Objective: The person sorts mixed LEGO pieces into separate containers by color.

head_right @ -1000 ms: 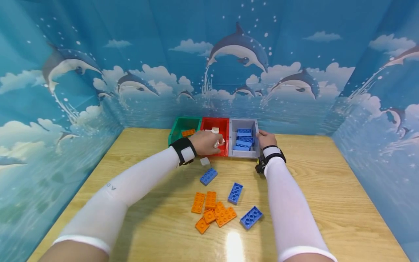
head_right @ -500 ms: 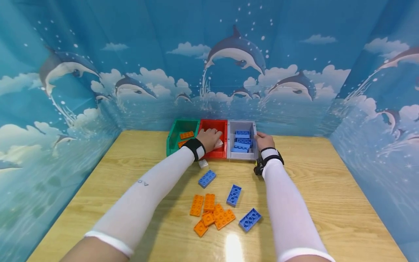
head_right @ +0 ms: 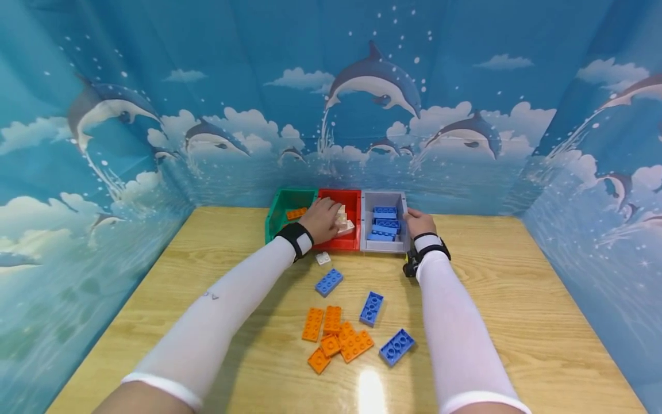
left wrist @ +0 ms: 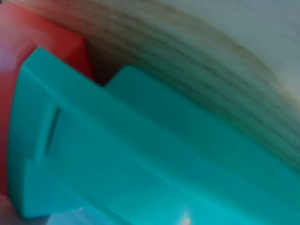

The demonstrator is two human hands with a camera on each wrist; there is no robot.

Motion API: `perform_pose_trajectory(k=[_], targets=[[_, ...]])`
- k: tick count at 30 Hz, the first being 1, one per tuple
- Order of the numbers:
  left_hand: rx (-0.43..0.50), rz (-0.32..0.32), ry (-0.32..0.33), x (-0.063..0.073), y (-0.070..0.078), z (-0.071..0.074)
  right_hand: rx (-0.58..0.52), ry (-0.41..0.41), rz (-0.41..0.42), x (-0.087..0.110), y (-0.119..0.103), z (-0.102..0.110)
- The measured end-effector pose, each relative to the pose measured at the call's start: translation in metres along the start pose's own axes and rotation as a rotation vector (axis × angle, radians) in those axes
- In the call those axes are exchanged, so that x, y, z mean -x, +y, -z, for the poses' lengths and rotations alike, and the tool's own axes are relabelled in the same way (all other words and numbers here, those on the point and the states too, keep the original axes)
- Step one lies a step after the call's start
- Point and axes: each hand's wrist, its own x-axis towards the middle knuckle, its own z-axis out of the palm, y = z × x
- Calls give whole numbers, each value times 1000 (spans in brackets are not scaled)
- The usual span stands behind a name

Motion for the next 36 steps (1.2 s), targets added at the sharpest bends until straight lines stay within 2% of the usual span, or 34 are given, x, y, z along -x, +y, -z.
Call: perform_pose_trajectory(k=[3, 6, 9, 12, 14, 16, 18, 21, 27, 32, 36], targets=[[-9, -63, 85, 15, 3, 3, 4, 3, 0, -1, 1, 0], [-5, -136, 104, 37, 15, 8, 9, 5, -1, -1, 1, 0], [8, -199, 1, 61, 30, 9, 6, 5, -1, -1, 1, 0], [-3, -204, -164, 80, 43, 5, 2, 3, 3, -1, 1, 0], [-21, -208, -250, 89, 48, 3, 2, 0, 6, 0, 1, 1], [-6, -216, -303, 97, 51, 1, 1, -2, 7, 0, 1, 1], [34, -229, -330, 103, 53, 2, -5, -3, 5, 1, 0, 0], [78, -243, -365, 109, 53, 6, -8, -4, 2, 1, 0, -1], [86, -252, -423, 114, 52, 15, -8, 0, 4, 0, 3, 0], [110, -253, -438, 106, 50, 29, -16, 0, 15, -2, 4, 0], [105, -216, -410, 88, 62, 48, -20, 4, 19, -3, 5, 0]])
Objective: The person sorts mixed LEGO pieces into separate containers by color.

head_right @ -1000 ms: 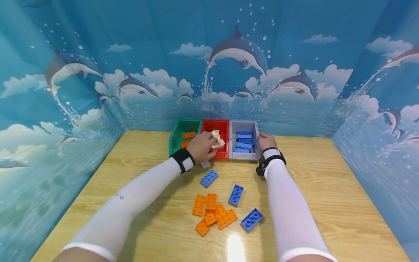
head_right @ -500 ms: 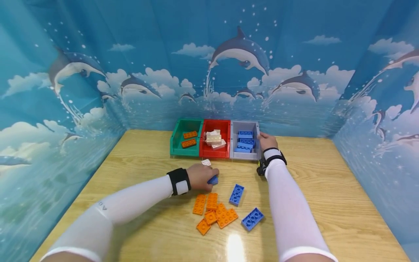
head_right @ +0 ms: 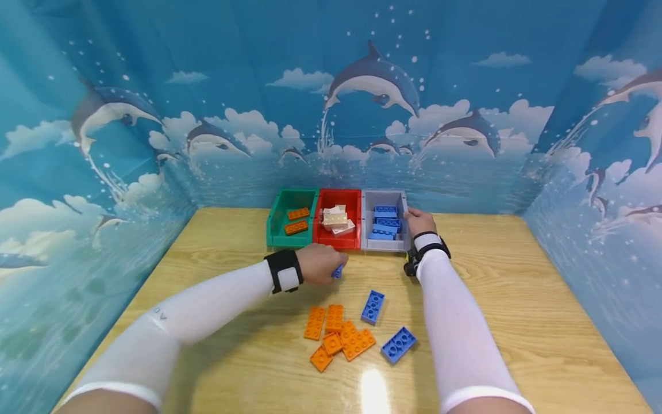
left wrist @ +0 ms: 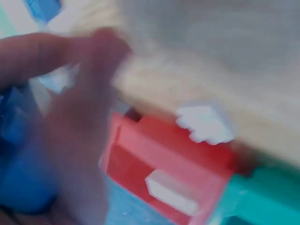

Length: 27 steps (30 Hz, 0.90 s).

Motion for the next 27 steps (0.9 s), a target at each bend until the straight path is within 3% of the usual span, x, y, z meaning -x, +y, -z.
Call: perform_pose_trajectory(k=[6, 8, 11, 15, 20, 24, 27], targets=[[-120, -55, 208, -42, 16, 27, -10, -14, -1, 0, 0, 1], [-137, -83, 283, -59, 19, 33, -5, -25, 0, 0, 0, 2], [-126, -95, 341, -84, 20, 36, 10, -29, -1, 1, 0, 2], [-195, -70, 359, -113, 17, 33, 20, -18, 4, 0, 0, 0], [-314, -4, 358, -140, 11, 20, 20, 1, -7, 3, -3, -2], [-336, 35, 354, -150, 3, 10, 24, 2, -12, 4, -4, -1], [-278, 62, 339, -151, -5, 8, 53, 0, -2, 0, -1, 4]])
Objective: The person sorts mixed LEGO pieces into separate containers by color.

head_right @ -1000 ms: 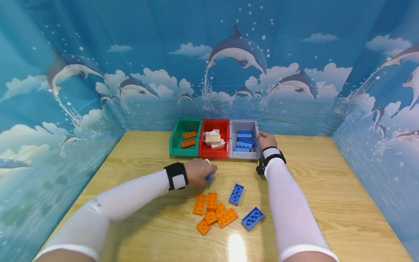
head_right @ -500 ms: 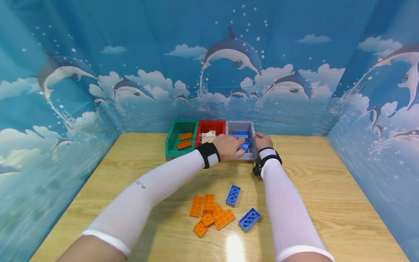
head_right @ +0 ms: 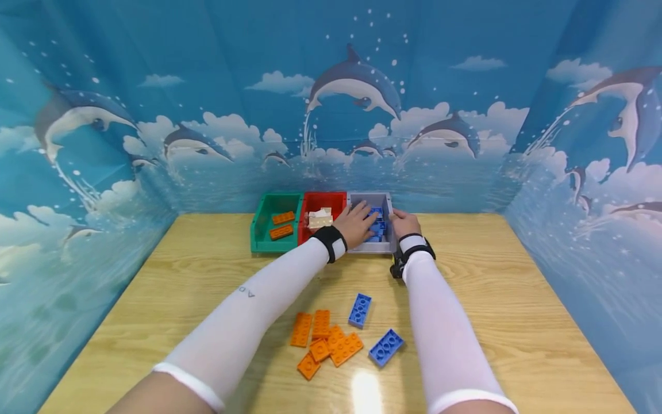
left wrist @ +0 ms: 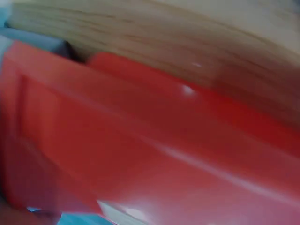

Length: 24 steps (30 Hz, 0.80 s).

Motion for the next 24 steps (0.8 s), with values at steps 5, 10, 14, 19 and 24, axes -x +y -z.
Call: perform_pose_trajectory(k=[5, 10, 14, 19, 24], targets=[[177, 116, 0, 24, -44, 3, 11, -21, 18, -10, -2, -2], [338, 271, 84, 65, -107, 8, 19, -5, 22, -14, -8, -1], [396, 474, 180, 107, -159, -3, 24, -9, 32, -13, -13, 1], [616, 636, 216, 149, -199, -24, 18, 0, 25, -12, -17, 3], [1081, 694, 211, 169, -209, -38, -3, -2, 30, -12, -18, 0]])
